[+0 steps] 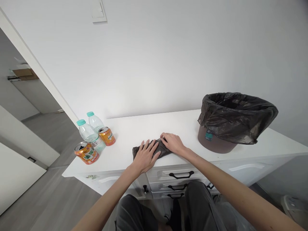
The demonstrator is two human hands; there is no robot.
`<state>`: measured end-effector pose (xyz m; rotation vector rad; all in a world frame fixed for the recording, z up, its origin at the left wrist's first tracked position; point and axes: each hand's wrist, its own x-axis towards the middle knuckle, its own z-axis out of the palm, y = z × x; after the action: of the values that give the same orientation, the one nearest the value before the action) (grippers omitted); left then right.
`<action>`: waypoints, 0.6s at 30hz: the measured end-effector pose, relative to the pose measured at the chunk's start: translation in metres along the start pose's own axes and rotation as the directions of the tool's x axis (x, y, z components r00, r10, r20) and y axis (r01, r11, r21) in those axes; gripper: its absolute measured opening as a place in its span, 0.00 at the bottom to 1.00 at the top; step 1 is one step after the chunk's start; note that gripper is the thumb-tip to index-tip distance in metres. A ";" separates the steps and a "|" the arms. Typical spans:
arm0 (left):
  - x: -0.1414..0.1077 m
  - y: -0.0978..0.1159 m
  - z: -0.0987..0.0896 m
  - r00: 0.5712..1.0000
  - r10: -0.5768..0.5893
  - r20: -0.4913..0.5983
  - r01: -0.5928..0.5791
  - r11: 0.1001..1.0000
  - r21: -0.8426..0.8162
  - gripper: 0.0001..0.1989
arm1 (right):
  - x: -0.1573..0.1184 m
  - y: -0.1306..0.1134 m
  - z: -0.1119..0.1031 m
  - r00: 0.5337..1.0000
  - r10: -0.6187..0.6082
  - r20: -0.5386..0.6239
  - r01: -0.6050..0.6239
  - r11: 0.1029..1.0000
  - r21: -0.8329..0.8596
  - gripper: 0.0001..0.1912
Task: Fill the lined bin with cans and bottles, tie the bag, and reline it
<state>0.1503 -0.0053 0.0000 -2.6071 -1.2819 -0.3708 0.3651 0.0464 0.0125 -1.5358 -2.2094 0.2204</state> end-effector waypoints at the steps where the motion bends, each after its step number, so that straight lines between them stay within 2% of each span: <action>1: -0.001 -0.003 0.006 1.000 -0.021 0.022 0.022 1.000 -0.020 0.31 | 0.000 0.000 0.004 1.000 -0.009 -0.006 0.009 0.999 -0.033 0.14; 4: -0.005 -0.007 0.016 0.995 -0.074 0.062 0.079 0.994 -0.078 0.31 | 0.001 0.001 0.014 1.000 -0.004 -0.014 0.003 0.998 -0.062 0.16; 9: -0.008 -0.006 0.020 0.995 -0.093 0.028 0.096 0.991 -0.094 0.31 | 0.005 0.003 0.025 1.000 0.018 -0.010 -0.018 0.996 -0.086 0.17; 14: -0.009 -0.005 0.017 0.991 -0.108 0.076 0.116 0.988 -0.105 0.31 | 0.007 0.001 0.018 1.000 0.015 0.013 -0.014 0.994 -0.110 0.16; 16: -0.013 -0.010 0.013 0.994 -0.074 0.079 0.084 0.987 -0.136 0.32 | 0.006 -0.003 0.012 1.000 0.016 0.020 -0.013 0.993 -0.120 0.18; 18: -0.019 -0.021 0.008 0.998 -0.023 0.059 0.033 0.983 -0.182 0.32 | -0.001 -0.011 0.008 1.000 0.006 -0.022 -0.008 0.993 -0.121 0.20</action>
<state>0.1234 -0.0043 -0.0113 -2.7718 -1.3645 -0.4420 0.3526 0.0428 0.0090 -1.6019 -2.2374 0.0721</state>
